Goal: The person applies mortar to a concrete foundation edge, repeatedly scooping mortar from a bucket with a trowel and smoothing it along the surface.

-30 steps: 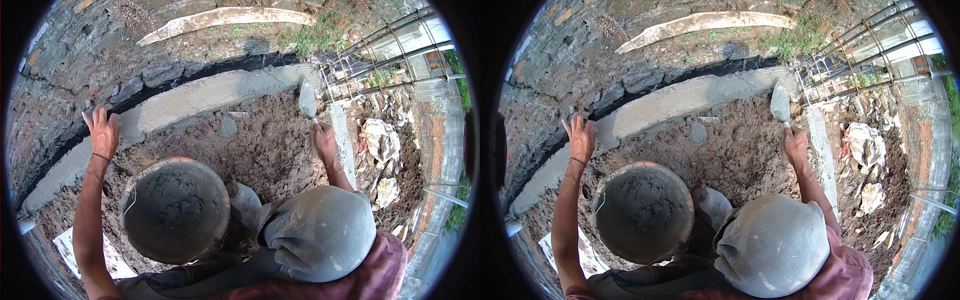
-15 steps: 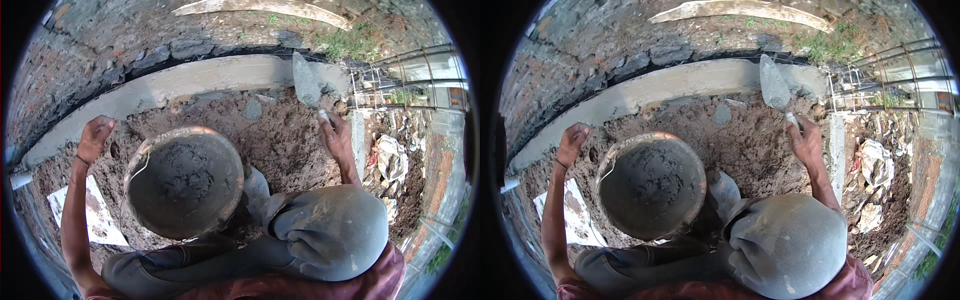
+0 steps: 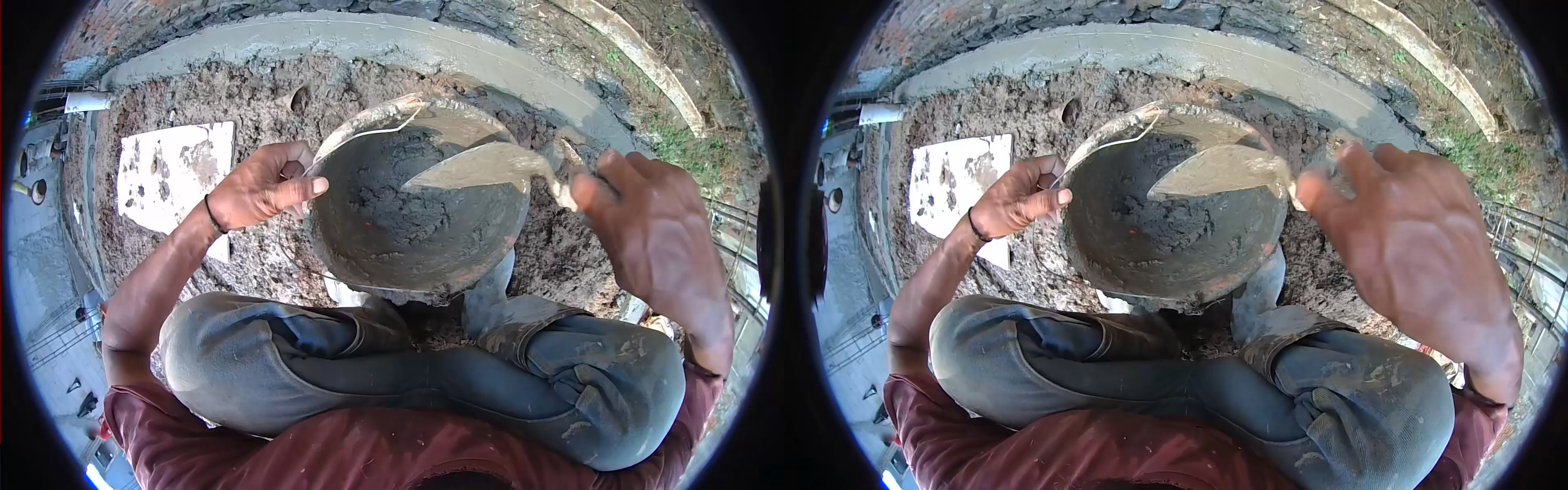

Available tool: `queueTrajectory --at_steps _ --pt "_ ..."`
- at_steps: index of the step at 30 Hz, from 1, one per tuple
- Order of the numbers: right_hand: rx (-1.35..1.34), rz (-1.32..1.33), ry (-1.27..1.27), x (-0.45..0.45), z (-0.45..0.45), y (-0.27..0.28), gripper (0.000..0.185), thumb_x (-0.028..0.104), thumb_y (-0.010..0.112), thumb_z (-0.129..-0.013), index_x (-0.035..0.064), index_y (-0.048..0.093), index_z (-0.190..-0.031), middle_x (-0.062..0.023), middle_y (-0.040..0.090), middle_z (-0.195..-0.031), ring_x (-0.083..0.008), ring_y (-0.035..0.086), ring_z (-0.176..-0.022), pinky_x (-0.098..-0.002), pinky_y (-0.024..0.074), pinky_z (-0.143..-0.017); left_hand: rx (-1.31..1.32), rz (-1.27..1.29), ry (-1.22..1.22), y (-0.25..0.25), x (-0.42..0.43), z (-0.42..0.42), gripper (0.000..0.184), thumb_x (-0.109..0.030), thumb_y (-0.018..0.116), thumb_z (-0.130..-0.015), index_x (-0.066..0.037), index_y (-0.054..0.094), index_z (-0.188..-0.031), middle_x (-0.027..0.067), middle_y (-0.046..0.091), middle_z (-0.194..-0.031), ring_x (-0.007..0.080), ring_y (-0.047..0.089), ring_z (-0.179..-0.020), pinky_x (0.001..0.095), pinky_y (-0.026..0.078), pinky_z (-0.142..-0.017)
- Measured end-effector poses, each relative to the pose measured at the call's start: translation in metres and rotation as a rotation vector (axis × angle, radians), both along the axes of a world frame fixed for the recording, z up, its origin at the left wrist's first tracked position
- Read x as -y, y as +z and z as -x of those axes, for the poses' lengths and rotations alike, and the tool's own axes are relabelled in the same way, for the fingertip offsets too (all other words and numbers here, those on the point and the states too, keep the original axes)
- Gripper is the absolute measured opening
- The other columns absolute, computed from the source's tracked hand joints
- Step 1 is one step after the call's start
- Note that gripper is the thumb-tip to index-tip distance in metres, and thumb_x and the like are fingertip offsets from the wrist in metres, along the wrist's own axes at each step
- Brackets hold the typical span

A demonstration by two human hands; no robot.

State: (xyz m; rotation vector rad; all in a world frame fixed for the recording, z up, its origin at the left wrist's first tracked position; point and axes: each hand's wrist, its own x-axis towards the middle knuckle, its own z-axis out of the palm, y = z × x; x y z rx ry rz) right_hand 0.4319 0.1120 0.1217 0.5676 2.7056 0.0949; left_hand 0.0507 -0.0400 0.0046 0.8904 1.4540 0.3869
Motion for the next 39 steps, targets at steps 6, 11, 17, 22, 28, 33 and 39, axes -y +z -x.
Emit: queueTrajectory --at_steps 6,11,17,22,28,33,39 --pt "0.21 -0.038 0.32 0.006 0.037 -0.054 0.024 0.017 0.064 -0.083 -0.0006 0.07 -0.098 -0.0133 0.065 -0.09 -0.0272 0.066 -0.089 -0.0372 0.0491 -0.071 -0.045 -0.252 -0.15 0.037 -0.043 -0.085 0.038 -0.031 0.077 -0.096 -0.004 0.056 -0.08 -0.0019 0.051 -0.063 0.0061 0.052 -0.056 0.0254 0.039 -0.049" --pt "0.266 -0.024 0.388 0.003 0.009 -0.089 0.015 0.017 0.068 -0.074 0.0031 0.073 -0.076 -0.0139 0.068 -0.084 -0.0281 0.068 -0.075 -0.0386 0.0512 -0.064 -0.104 -0.416 -0.22 0.028 -0.073 -0.122 0.039 -0.032 0.074 -0.099 -0.003 0.057 -0.079 0.0003 0.054 -0.062 0.0065 0.049 -0.054 0.0271 0.037 -0.046" --pt "-0.241 0.489 0.215 -0.006 -0.032 -0.109 0.007 0.011 0.068 -0.079 0.0093 0.072 -0.074 -0.0084 0.07 -0.073 -0.0291 0.072 -0.077 -0.0416 0.0571 -0.068 -0.074 -0.366 -0.164 0.024 -0.066 -0.121 0.037 -0.032 0.072 -0.1 -0.002 0.058 -0.084 -0.0005 0.055 -0.06 0.0057 0.051 -0.051 0.026 0.039 -0.045" --pt "-0.033 0.637 -0.105 0.01 -0.036 -0.127 0.008 0.01 0.066 -0.079 0.0029 0.07 -0.077 -0.0154 0.071 -0.074 -0.0346 0.073 -0.077 -0.0484 0.0567 -0.071 -0.117 -0.415 -0.154 0.023 -0.064 -0.12 0.037 -0.033 0.072 -0.1 -0.003 0.057 -0.084 -0.0023 0.052 -0.06 0.0049 0.048 -0.052 0.0261 0.036 -0.046" --pt "-0.273 1.031 -0.34 0.029 -0.055 -0.14 0.016 0.016 0.068 -0.084 0.0008 0.074 -0.086 -0.0228 0.07 -0.076 -0.041 0.071 -0.076 -0.0497 0.0562 -0.075 -0.136 -0.435 -0.15 0.022 -0.064 -0.123 0.042 -0.038 0.071 -0.1 -0.006 0.053 -0.081 -0.0033 0.047 -0.06 0.004 0.043 -0.053 0.0254 0.033 -0.046" --pt "-0.401 1.145 -0.474 0.04 -0.088 -0.169 0.018 0.017 0.072 -0.088 0.0053 0.076 -0.101 -0.0186 0.075 -0.089 -0.0364 0.071 -0.078 -0.0428 0.054 -0.073 -0.089 -0.33 -0.125 0.024 -0.067 -0.122 0.047 -0.044 0.072 -0.099 -0.007 0.049 -0.08 -0.004 0.047 -0.061 0.0029 0.044 -0.051 0.0219 0.036 -0.045" --pt "-0.601 1.418 -0.724 0.057 -0.109 -0.163 0.026 0.013 0.072 -0.092 -0.0021 0.074 -0.113 -0.0168 0.077 -0.105 -0.0222 0.073 -0.095 -0.0365 0.0542 -0.084 -0.081 -0.344 -0.142 0.011 -0.067 -0.088 0.047 -0.044 0.075 -0.096 -0.006 0.052 -0.081 -0.0044 0.05 -0.065 0.0025 0.045 -0.057 0.0219 0.039 -0.046"
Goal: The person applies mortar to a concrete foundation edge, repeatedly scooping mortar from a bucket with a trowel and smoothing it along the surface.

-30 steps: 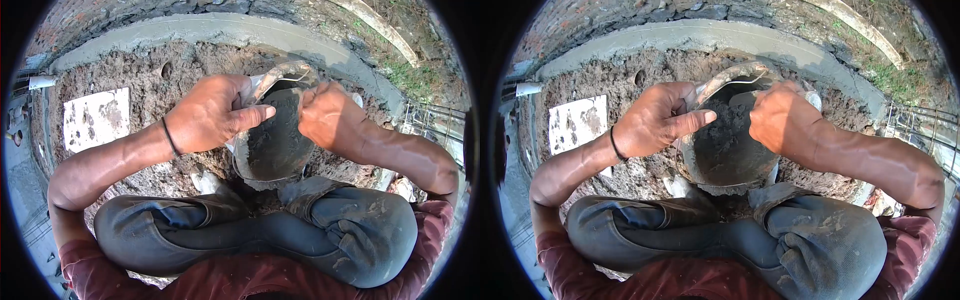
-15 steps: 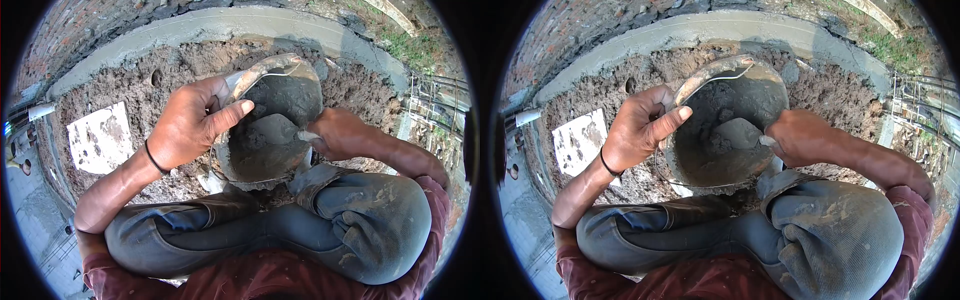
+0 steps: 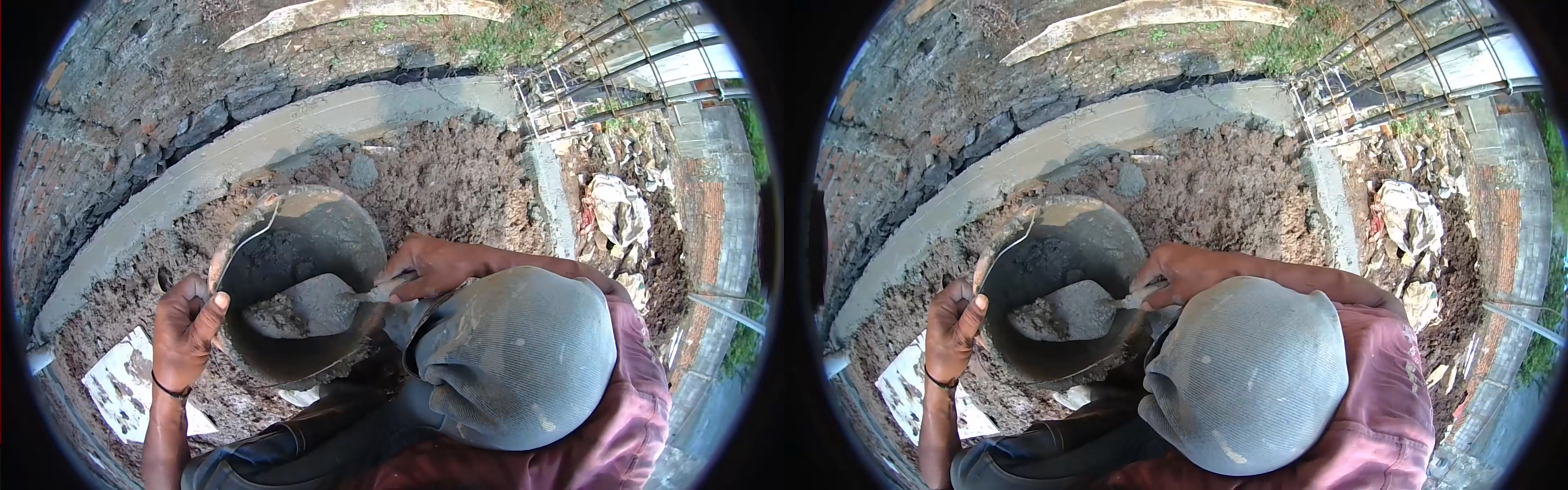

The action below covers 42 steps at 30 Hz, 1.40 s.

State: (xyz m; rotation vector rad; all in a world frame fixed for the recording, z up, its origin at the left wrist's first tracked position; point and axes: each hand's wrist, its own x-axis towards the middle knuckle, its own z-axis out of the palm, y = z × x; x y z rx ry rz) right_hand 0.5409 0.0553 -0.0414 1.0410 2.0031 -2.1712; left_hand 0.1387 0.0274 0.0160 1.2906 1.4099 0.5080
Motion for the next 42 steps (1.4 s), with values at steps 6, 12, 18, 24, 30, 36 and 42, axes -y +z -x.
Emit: queueTrajectory --at_steps 6,12,18,24,30,36,42 --pt "-0.06 0.062 -0.322 0.014 -0.051 0.01 0.03 0.008 0.072 -0.094 -0.0009 0.073 -0.123 -0.0075 0.078 -0.099 -0.0115 0.068 -0.086 -0.0305 0.0541 -0.078 0.017 0.111 0.006 0.003 0.0 0.025 0.049 -0.049 0.072 -0.097 -0.008 0.05 -0.081 -0.0027 0.046 -0.072 0.005 0.047 -0.058 0.0223 0.047 -0.045" --pt "0.122 -0.08 -0.809 0.023 -0.142 0.007 0.03 0.005 0.07 -0.094 -0.0029 0.073 -0.123 -0.0081 0.075 -0.093 -0.0102 0.066 -0.079 -0.027 0.0531 -0.071 -0.002 0.107 0.024 -0.008 0.005 0.048 0.052 -0.051 0.074 -0.094 -0.006 0.052 -0.082 -0.0027 0.046 -0.07 0.0053 0.048 -0.057 0.0231 0.05 -0.047" --pt "0.572 -0.41 -1.207 -0.011 -0.204 -0.017 0.039 0.01 0.065 -0.09 -0.0044 0.069 -0.126 -0.0115 0.074 -0.09 -0.0181 0.067 -0.071 -0.0355 0.0568 -0.067 0.017 0.117 0.037 -0.01 0.004 0.052 0.053 -0.051 0.076 -0.093 -0.005 0.05 -0.081 -0.0019 0.045 -0.068 0.0056 0.048 -0.056 0.0243 0.051 -0.048" --pt "1.33 -1.21 -0.917 -0.053 -0.251 -0.083 0.038 0.017 0.06 -0.091 -0.0005 0.069 -0.123 -0.0236 0.073 -0.1 -0.0383 0.072 -0.08 -0.0484 0.059 -0.074 0.033 0.113 0.022 -0.01 0.003 0.053 0.054 -0.05 0.076 -0.093 -0.005 0.05 -0.081 -0.0017 0.044 -0.068 0.0056 0.047 -0.056 0.0244 0.052 -0.048" --pt "1.274 -1.221 -0.94 -0.052 -0.256 -0.067 0.034 0.022 0.057 -0.097 0.0012 0.069 -0.12 -0.0275 0.07 -0.105 -0.0456 0.07 -0.081 -0.0511 0.059 -0.074 -0.01 0.132 0.001 -0.005 0.003 0.056 0.054 -0.052 0.076 -0.093 -0.005 0.051 -0.082 -0.0021 0.044 -0.069 0.0055 0.048 -0.058 0.0243 0.052 -0.047" --pt "0.659 -0.362 -1.291 -0.025 -0.235 -0.019 0.038 0.017 0.055 -0.1 -0.0146 0.064 -0.12 -0.0235 0.073 -0.091 -0.0241 0.068 -0.057 -0.0358 0.0569 -0.05 -0.006 0.147 -0.002 -0.011 0.0 0.057 0.056 -0.055 0.076 -0.091 -0.005 0.052 -0.082 -0.0029 0.044 -0.07 0.0057 0.048 -0.057 0.024 0.051 -0.045" --pt "0.958 -0.617 -0.947 -0.049 -0.247 -0.021 0.042 0.025 0.063 -0.097 -0.0107 0.068 -0.119 -0.0242 0.074 -0.092 -0.0274 0.073 -0.084 -0.0376 0.057 -0.075 -0.009 0.151 -0.002 -0.01 0.0 0.056 0.056 -0.055 0.076 -0.091 -0.005 0.053 -0.083 -0.0026 0.045 -0.069 0.0062 0.049 -0.056 0.0241 0.051 -0.045"
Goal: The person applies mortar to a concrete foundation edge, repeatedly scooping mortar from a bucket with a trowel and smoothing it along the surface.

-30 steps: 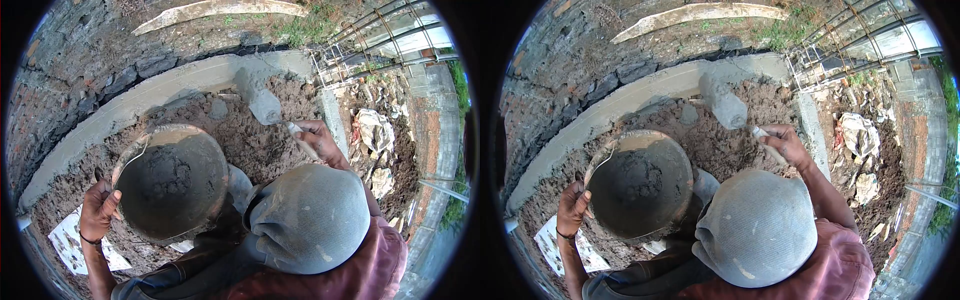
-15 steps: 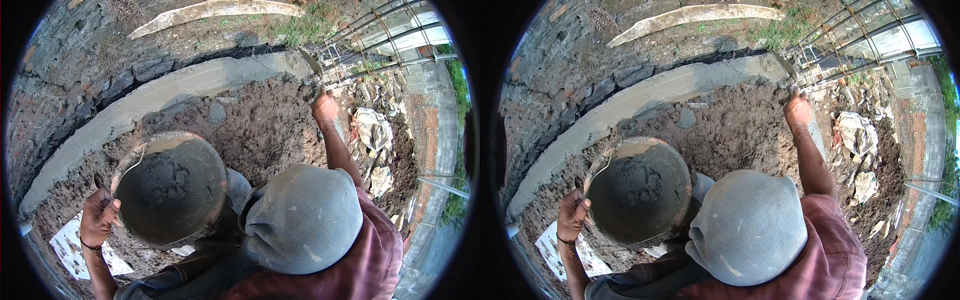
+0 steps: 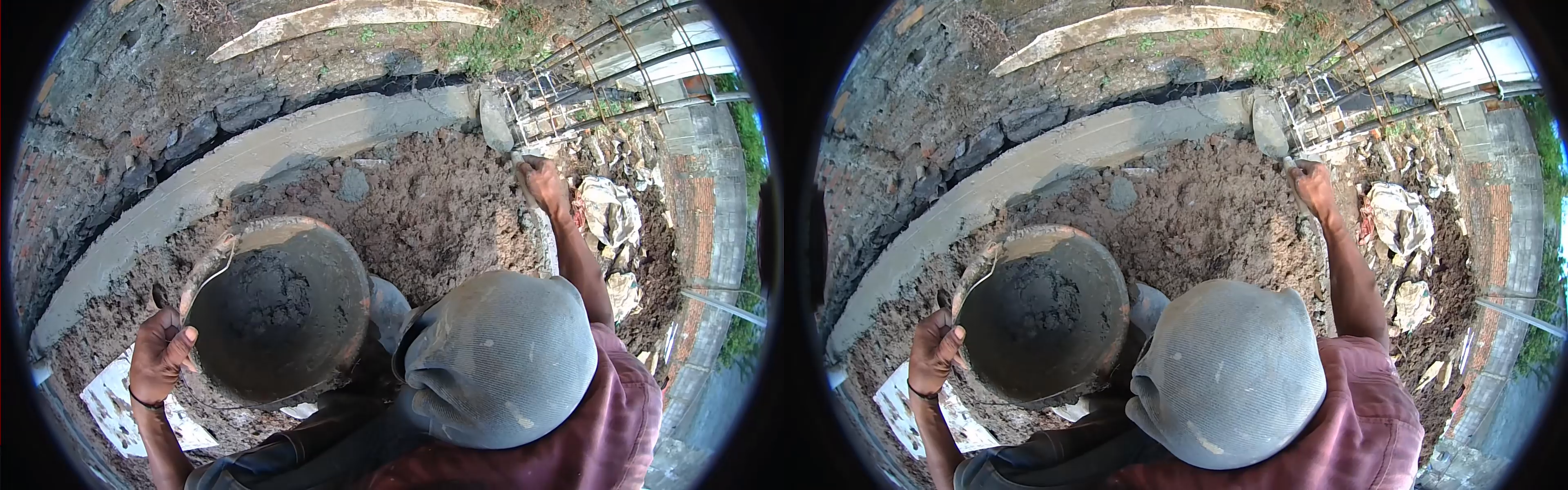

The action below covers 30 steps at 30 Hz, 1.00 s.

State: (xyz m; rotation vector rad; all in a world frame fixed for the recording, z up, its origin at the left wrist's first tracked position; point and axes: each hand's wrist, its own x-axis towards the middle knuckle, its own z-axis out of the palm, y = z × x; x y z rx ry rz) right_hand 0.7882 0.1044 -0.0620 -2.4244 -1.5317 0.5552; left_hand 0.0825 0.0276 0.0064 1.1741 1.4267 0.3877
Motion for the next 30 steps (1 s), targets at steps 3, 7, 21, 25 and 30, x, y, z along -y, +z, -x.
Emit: queueTrajectory --at_steps 3,7,21,25,30 --pt "0.088 -0.172 0.081 -0.015 -0.047 -0.049 0.044 0.033 0.066 -0.097 -0.0052 0.066 -0.119 -0.0162 0.071 -0.087 -0.0276 0.069 -0.081 -0.0439 0.0547 -0.076 0.013 -0.012 0.019 -0.002 0.003 0.0 0.056 -0.054 0.077 -0.091 -0.005 0.051 -0.081 -0.0027 0.043 -0.068 0.0059 0.048 -0.056 0.0244 0.052 -0.046" --pt "-0.148 -0.085 -0.069 -0.015 -0.029 -0.031 0.052 0.042 0.062 -0.1 -0.0075 0.063 -0.115 -0.0146 0.069 -0.084 -0.0222 0.066 -0.073 -0.0373 0.0533 -0.066 0.007 -0.002 0.036 0.005 0.005 -0.002 0.054 -0.053 0.076 -0.092 -0.004 0.054 -0.084 -0.0028 0.046 -0.069 0.0065 0.051 -0.056 0.0245 0.051 -0.046" --pt "-0.182 -0.189 -0.014 -0.019 -0.029 -0.037 0.033 0.024 0.061 -0.1 -0.008 0.071 -0.101 -0.0109 0.067 -0.073 -0.0194 0.065 -0.057 -0.0322 0.0513 -0.051 0.007 -0.011 0.022 0.0 0.003 0.0 0.056 -0.054 0.076 -0.091 -0.006 0.051 -0.08 -0.0024 0.045 -0.066 0.0064 0.051 -0.052 0.0243 0.05 -0.044" --pt "-0.114 -0.412 0.227 -0.016 -0.07 -0.096 0.033 0.024 0.06 -0.101 -0.0059 0.068 -0.09 -0.0096 0.065 -0.067 -0.0195 0.062 -0.05 -0.0324 0.0497 -0.048 0.008 -0.009 0.028 0.0 0.005 0.002 0.055 -0.053 0.077 -0.091 -0.005 0.052 -0.081 -0.0022 0.045 -0.067 0.0063 0.051 -0.053 0.0244 0.051 -0.045" --pt "-0.399 -0.346 0.274 -0.024 -0.107 -0.113 0.028 0.012 0.051 -0.101 -0.0065 0.054 -0.122 -0.0121 0.067 -0.085 -0.0201 0.063 -0.051 -0.0326 0.045 -0.037 0.011 -0.001 0.033 0.001 0.004 0.002 0.055 -0.053 0.077 -0.091 -0.005 0.052 -0.081 -0.0021 0.046 -0.067 0.0066 0.051 -0.053 0.0243 0.051 -0.045"
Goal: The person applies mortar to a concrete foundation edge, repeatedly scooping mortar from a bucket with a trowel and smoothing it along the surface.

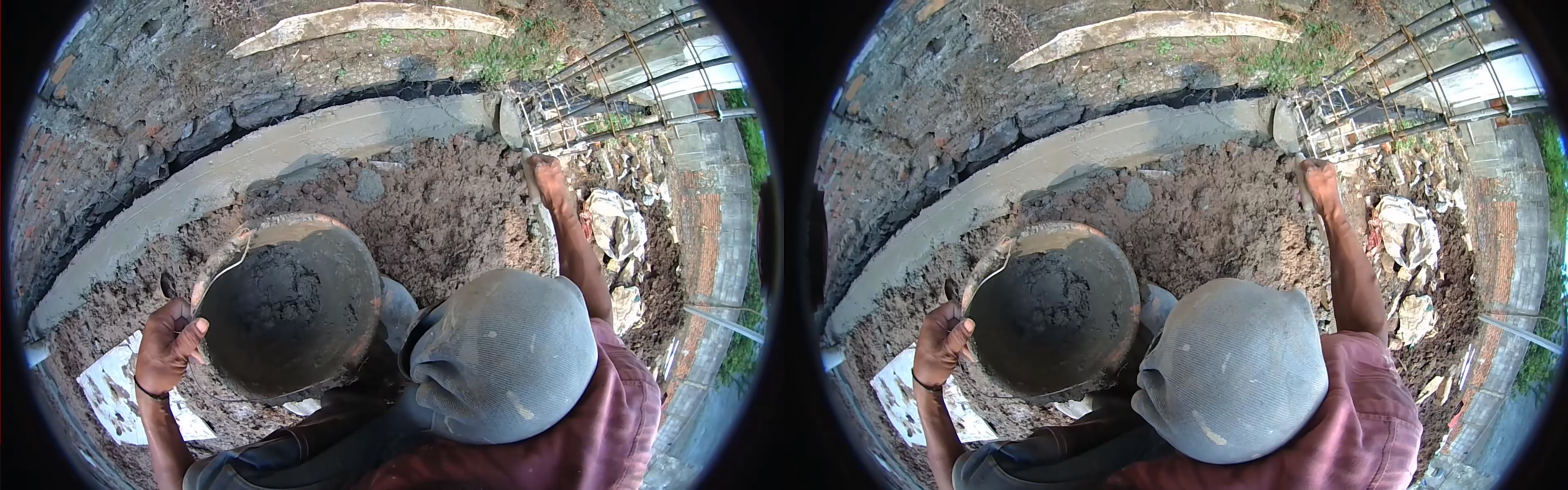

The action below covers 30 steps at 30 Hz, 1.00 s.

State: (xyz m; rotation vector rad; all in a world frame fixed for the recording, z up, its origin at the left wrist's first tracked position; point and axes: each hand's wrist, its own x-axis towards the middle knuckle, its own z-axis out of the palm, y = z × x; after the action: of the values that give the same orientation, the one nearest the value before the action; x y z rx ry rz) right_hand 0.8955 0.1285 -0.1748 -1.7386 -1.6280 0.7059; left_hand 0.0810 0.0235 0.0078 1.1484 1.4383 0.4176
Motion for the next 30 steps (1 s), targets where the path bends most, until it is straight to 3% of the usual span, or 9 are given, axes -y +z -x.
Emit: queueTrajectory --at_steps 1,3,6,10,12,14,17,24,30 --pt "0.004 -0.004 0.0 -0.009 0.006 0.016 0.028 0.012 0.051 -0.101 -0.0065 0.054 -0.122 -0.0121 0.067 -0.085 -0.0201 0.063 -0.051 -0.0326 0.045 -0.037 -0.006 0.005 -0.009 0.0 0.0 -0.001 0.055 -0.053 0.077 -0.091 -0.005 0.052 -0.081 -0.0023 0.045 -0.067 0.0066 0.051 -0.053 0.0243 0.051 -0.045" --pt "-0.219 0.352 -0.356 -0.018 0.017 0.044 0.017 0.011 0.058 -0.093 0.0037 0.066 -0.106 -0.0056 0.066 -0.085 -0.0217 0.067 -0.076 -0.0415 0.0567 -0.08 -0.011 0.008 -0.015 0.0 0.0 -0.001 0.055 -0.052 0.077 -0.091 -0.005 0.052 -0.08 -0.0025 0.045 -0.067 0.0065 0.05 -0.054 0.0243 0.051 -0.045" --pt "-0.008 0.14 0.096 -0.034 -0.071 -0.012 0.019 0.02 0.059 -0.099 0.0051 0.066 -0.107 -0.0071 0.068 -0.088 -0.0199 0.069 -0.078 -0.034 0.0578 -0.066 -0.014 0.001 -0.02 0.0 0.0 0.001 0.055 -0.052 0.077 -0.091 -0.005 0.051 -0.08 -0.0027 0.043 -0.067 0.0064 0.049 -0.054 0.0243 0.051 -0.045" --pt "-0.179 0.285 -0.102 -0.015 0.001 0.047 0.042 0.032 0.062 -0.103 -0.0002 0.05 -0.128 -0.0139 0.068 -0.095 -0.0203 0.064 -0.057 -0.0313 0.0508 -0.046 -0.015 -0.012 -0.023 0.002 -0.001 -0.002 0.056 -0.053 0.077 -0.091 -0.006 0.05 -0.08 -0.0028 0.043 -0.067 0.0064 0.049 -0.054 0.0241 0.049 -0.045" --pt "-0.067 0.49 -0.188 -0.01 0.017 0.061 0.055 0.036 0.068 -0.1 -0.0038 0.048 -0.132 -0.0134 0.069 -0.092 -0.0192 0.065 -0.06 -0.0309 0.0515 -0.048 -0.001 -0.006 -0.012 -0.001 0.0 0.0 0.056 -0.053 0.077 -0.091 -0.006 0.05 -0.08 -0.0028 0.043 -0.067 0.0062 0.049 -0.054 0.0241 0.048 -0.045" --pt "0.188 0.28 -0.086 0.001 0.021 0.052 0.058 0.035 0.068 -0.099 -0.0066 0.047 -0.134 -0.0122 0.068 -0.088 -0.0182 0.066 -0.065 -0.0299 0.0542 -0.055 0.007 0.002 -0.009 -0.001 -0.001 -0.001 0.056 -0.054 0.077 -0.091 -0.006 0.05 -0.08 -0.0028 0.043 -0.067 0.0061 0.049 -0.054 0.0241 0.048 -0.044" --pt "0.209 0.345 -0.304 -0.002 0.063 0.084 0.046 0.039 0.063 -0.099 0.0007 0.069 -0.124 -0.0185 0.071 -0.109 -0.0286 0.07 -0.09 -0.04 0.0557 -0.079 -0.012 0.006 -0.019 0.003 -0.003 -0.003 0.056 -0.054 0.076 -0.091 -0.006 0.05 -0.08 -0.0029 0.043 -0.067 0.0059 0.049 -0.054 0.0242 0.047 -0.044" --pt "0.498 0.2 -0.307 -0.015 0.061 0.073 0.04 0.036 0.066 -0.098 -0.0004 0.071 -0.116 -0.0262 0.071 -0.107 -0.0396 0.069 -0.098 -0.0448 0.054 -0.089 -0.011 -0.008 0.0 -0.001 0.0 0.0 0.057 -0.056 0.077 -0.09 -0.005 0.051 -0.081 -0.0028 0.045 -0.067 0.0059 0.05 -0.053 0.0233 0.049 -0.045" --pt "0.704 0.237 -0.195 -0.025 0.011 0.033 0.036 0.033 0.063 -0.1 0.0002 0.07 -0.114 -0.0225 0.071 -0.107 -0.0331 0.066 -0.1 -0.041 0.0498 -0.092 -0.007 0.013 0.003 0.001 0.002 0.0 0.054 -0.052 0.077 -0.091 -0.004 0.053 -0.082 -0.0025 0.044 -0.067 0.0055 0.048 -0.056 0.0236 0.049 -0.046"
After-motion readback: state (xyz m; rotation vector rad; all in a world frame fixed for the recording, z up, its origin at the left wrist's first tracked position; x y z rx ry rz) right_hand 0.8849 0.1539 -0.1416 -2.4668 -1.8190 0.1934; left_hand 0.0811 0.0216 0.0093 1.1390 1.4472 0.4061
